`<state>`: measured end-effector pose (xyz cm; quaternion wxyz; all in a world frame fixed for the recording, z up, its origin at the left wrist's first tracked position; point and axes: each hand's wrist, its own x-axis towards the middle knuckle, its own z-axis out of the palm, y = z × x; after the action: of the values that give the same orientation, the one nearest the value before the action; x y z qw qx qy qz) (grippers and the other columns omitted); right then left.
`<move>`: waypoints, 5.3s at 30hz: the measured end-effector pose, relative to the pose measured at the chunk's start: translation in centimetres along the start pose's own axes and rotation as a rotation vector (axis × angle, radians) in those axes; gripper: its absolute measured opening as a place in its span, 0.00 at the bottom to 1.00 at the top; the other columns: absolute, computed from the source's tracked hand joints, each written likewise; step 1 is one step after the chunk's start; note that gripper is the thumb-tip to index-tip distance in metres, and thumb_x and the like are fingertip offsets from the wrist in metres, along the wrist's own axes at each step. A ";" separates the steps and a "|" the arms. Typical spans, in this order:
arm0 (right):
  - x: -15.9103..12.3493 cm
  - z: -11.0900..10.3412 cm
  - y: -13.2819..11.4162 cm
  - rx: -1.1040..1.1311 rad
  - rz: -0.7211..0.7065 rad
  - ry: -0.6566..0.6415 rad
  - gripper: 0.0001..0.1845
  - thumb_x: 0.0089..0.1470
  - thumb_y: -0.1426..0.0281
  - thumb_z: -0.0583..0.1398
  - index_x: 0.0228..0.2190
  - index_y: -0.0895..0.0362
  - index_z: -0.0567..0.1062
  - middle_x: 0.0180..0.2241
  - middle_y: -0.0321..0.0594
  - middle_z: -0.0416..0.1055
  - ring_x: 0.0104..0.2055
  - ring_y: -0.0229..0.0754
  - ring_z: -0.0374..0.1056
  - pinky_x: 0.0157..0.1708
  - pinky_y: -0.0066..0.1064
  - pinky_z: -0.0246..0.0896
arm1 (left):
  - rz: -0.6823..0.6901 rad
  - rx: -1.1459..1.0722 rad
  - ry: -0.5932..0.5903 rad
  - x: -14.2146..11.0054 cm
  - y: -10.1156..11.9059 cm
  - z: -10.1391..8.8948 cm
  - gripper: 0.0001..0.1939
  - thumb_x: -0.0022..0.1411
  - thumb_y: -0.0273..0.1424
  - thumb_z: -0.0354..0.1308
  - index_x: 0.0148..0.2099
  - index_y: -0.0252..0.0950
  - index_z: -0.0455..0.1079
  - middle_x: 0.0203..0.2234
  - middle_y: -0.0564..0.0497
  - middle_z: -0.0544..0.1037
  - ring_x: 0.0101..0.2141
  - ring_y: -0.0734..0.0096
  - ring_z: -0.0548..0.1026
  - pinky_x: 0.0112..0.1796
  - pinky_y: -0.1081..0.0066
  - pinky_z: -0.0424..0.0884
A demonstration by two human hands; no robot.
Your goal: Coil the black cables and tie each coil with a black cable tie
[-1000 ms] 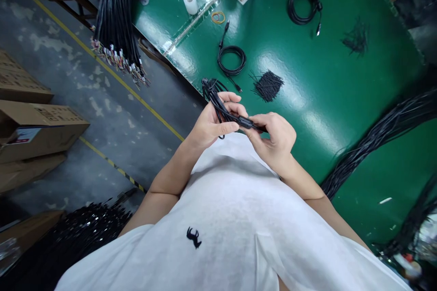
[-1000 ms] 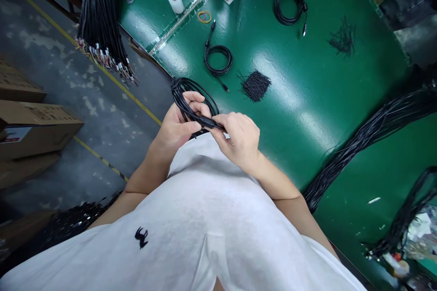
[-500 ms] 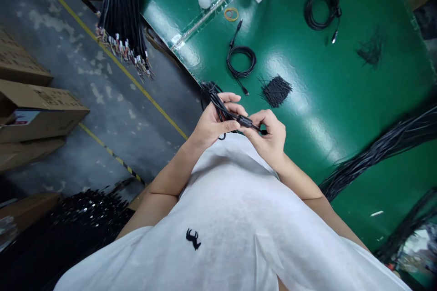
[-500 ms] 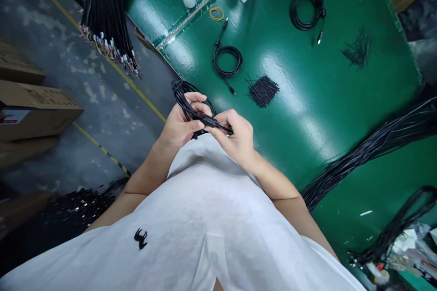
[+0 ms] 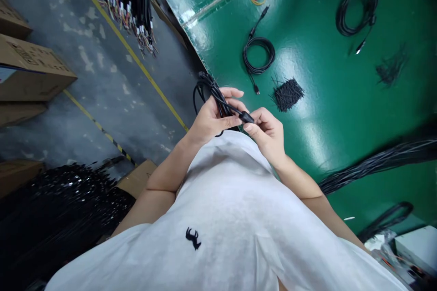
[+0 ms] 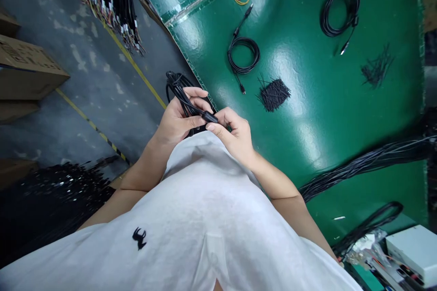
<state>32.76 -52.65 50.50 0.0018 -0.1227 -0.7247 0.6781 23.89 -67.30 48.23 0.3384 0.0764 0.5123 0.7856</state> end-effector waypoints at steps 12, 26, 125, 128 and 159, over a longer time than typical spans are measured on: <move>-0.3 0.2 -0.5 0.190 0.131 -0.036 0.24 0.60 0.49 0.56 0.27 0.56 0.72 0.17 0.29 0.57 0.20 0.32 0.51 0.22 0.27 0.47 | -0.034 -0.004 -0.076 0.7 0.4 0.4 0.28 0.45 0.33 0.75 0.48 0.41 0.69 0.31 0.55 0.77 0.31 0.72 0.78 0.34 0.72 0.75; 1.3 -0.5 -0.8 0.739 0.590 -0.432 0.33 0.58 0.39 0.49 0.19 0.53 0.57 0.10 0.23 0.39 0.12 0.30 0.36 0.11 0.26 0.38 | 0.007 0.028 -0.039 0.4 0.6 0.6 0.29 0.43 0.34 0.76 0.47 0.39 0.70 0.33 0.54 0.77 0.33 0.73 0.78 0.37 0.73 0.75; 4.6 -4.9 7.8 0.017 0.278 -0.055 0.24 0.58 0.48 0.56 0.34 0.55 0.76 0.30 0.36 0.72 0.32 0.37 0.66 0.37 0.30 0.61 | 0.012 -0.022 0.046 -0.7 -1.6 -1.1 0.28 0.50 0.33 0.70 0.52 0.39 0.64 0.29 0.55 0.74 0.30 0.75 0.71 0.31 0.74 0.67; 7.5 -6.3 12.1 -0.305 0.327 0.089 0.12 0.59 0.60 0.58 0.32 0.56 0.74 0.29 0.35 0.70 0.31 0.37 0.64 0.38 0.31 0.60 | -0.011 -0.060 0.093 -0.9 -2.2 -1.8 0.28 0.50 0.33 0.69 0.53 0.40 0.65 0.29 0.55 0.74 0.30 0.75 0.70 0.32 0.73 0.68; 18.6 -5.7 19.6 -1.000 0.171 0.028 0.16 0.60 0.62 0.58 0.45 0.59 0.68 0.47 0.53 0.66 0.53 0.54 0.61 0.53 0.54 0.56 | -0.327 -0.315 0.305 2.6 -1.8 -2.8 0.27 0.46 0.35 0.70 0.48 0.37 0.67 0.32 0.54 0.75 0.37 0.64 0.81 0.41 0.65 0.78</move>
<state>19.13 -42.72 28.60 -0.1030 -0.1764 -0.9480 0.2441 21.45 -67.35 44.83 0.3876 -0.1802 0.4342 0.7930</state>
